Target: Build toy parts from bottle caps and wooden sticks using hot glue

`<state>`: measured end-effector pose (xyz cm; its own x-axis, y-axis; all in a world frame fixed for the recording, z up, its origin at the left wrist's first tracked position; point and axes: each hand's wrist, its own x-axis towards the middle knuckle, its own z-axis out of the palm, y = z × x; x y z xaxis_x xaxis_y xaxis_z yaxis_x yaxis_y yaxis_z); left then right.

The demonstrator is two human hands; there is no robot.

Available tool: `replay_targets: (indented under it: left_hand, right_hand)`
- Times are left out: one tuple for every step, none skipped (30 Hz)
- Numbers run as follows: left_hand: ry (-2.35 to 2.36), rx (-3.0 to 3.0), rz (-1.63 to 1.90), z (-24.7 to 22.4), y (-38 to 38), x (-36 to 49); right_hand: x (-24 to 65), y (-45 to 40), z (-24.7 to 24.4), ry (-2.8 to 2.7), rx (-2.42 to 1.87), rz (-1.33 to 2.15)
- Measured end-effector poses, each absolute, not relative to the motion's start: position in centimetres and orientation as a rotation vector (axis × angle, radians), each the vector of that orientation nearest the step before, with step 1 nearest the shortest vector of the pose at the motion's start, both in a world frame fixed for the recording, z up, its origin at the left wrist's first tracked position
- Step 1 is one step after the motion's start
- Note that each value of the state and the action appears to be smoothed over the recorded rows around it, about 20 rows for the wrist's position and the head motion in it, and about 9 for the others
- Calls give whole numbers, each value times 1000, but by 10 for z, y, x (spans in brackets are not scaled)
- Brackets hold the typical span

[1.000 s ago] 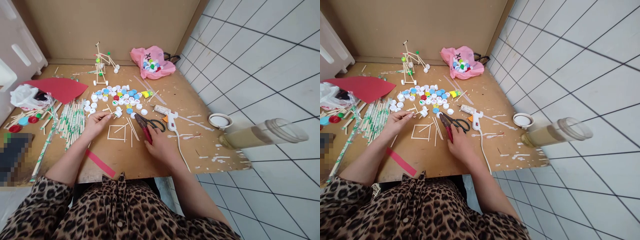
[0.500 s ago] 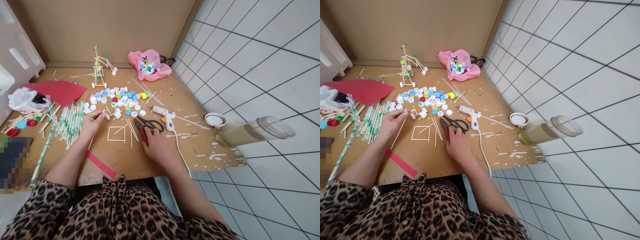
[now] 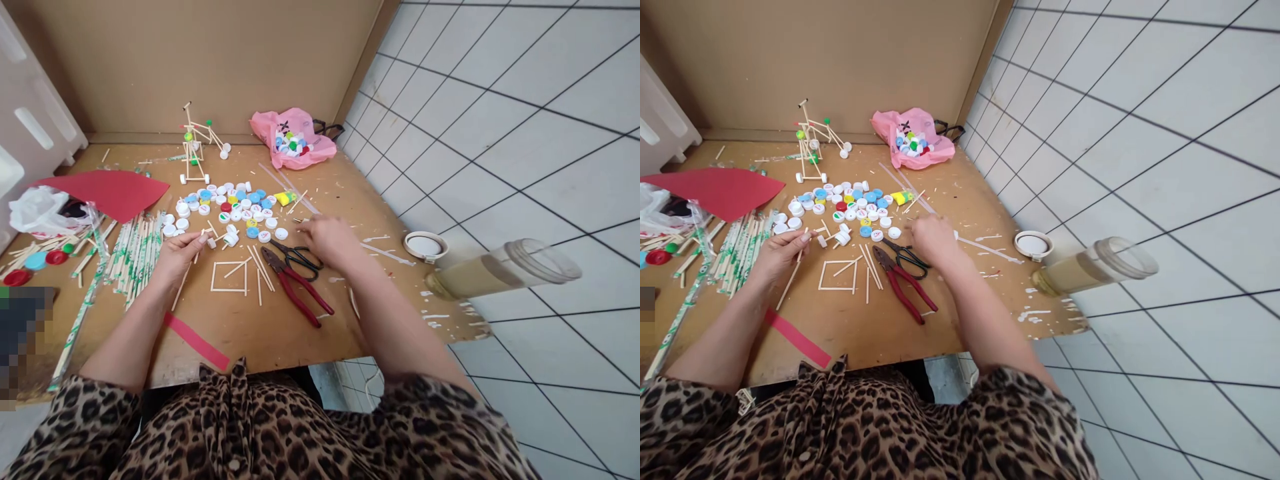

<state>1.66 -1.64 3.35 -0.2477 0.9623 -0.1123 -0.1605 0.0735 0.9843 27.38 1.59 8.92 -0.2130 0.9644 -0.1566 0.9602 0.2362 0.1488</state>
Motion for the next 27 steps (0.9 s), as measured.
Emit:
replay_targets:
  left_hand:
    - [1321,902,1380,35,-17,16]
    - [1322,911,1370,35,-17,16]
    - [1323,920,1361,35,-18,15]
    - [1326,928,1356,35,-17,15]
    - [1330,934,1354,33,-17,14]
    - [1335,936,1359,31,-16,14]
    - [1340,933,1365,29,-15,13]
    - [1344,929,1367,27,-15,13]
    - [1344,923,1367,25,-14,13]
    - [1339,915,1365,24,-14,13]
    - [1329,905,1358,24,-14,13]
    - [1316,893,1352,24,-14,14]
    - [1305,881,1347,25,-14,14]
    - [1294,867,1341,26,-14,15]
    - [1292,854,1336,27,-15,15]
    - [1285,848,1326,28,-15,15]
    - [1275,849,1320,29,-15,15]
    - [1264,856,1319,29,-15,15]
    - [1252,869,1324,28,-15,14]
    - [1234,883,1319,28,-15,13]
    - [1216,890,1319,26,-15,12]
    - [1193,891,1312,25,-14,11]
    - [1166,887,1300,25,-14,10]
    - [1138,878,1287,24,-14,10]
    - [1108,871,1271,24,-14,10]
    - [1082,864,1257,24,-14,10]
    - [1067,854,1268,25,-15,10]
  right_hand:
    - [276,33,91,2288,1805,50]
    - [278,50,91,2281,1795,77]
    - [279,66,91,2283,1783,116]
    - [281,80,89,2272,1765,142]
    - [282,93,87,2248,1733,167]
    - [282,103,84,2239,1711,170]
    - [283,112,81,2242,1687,170]
    - [283,119,77,2246,1664,172]
    - [283,125,74,2251,1641,178]
    - [282,130,70,2253,1622,181]
    - [282,133,66,2253,1607,186]
    - [281,136,63,2253,1594,188]
    - [280,138,60,2251,1586,189]
    - [280,139,57,2251,1579,187]
    - [279,140,55,2253,1575,185]
    - [280,140,54,2258,1572,182]
    - [280,140,54,2266,1572,179]
    - [282,140,55,2277,1574,180]
    - [283,138,57,2291,1581,182]
    - [286,137,60,2309,1593,189]
    - [288,135,65,2329,1611,200]
    - [290,132,70,2350,1637,213]
    - [291,129,75,2373,1673,231]
    - [291,124,81,2394,1716,253]
    - [291,117,86,2431,1778,263]
    - [288,109,90,2545,1924,182]
    - [284,98,93,2681,2038,52]
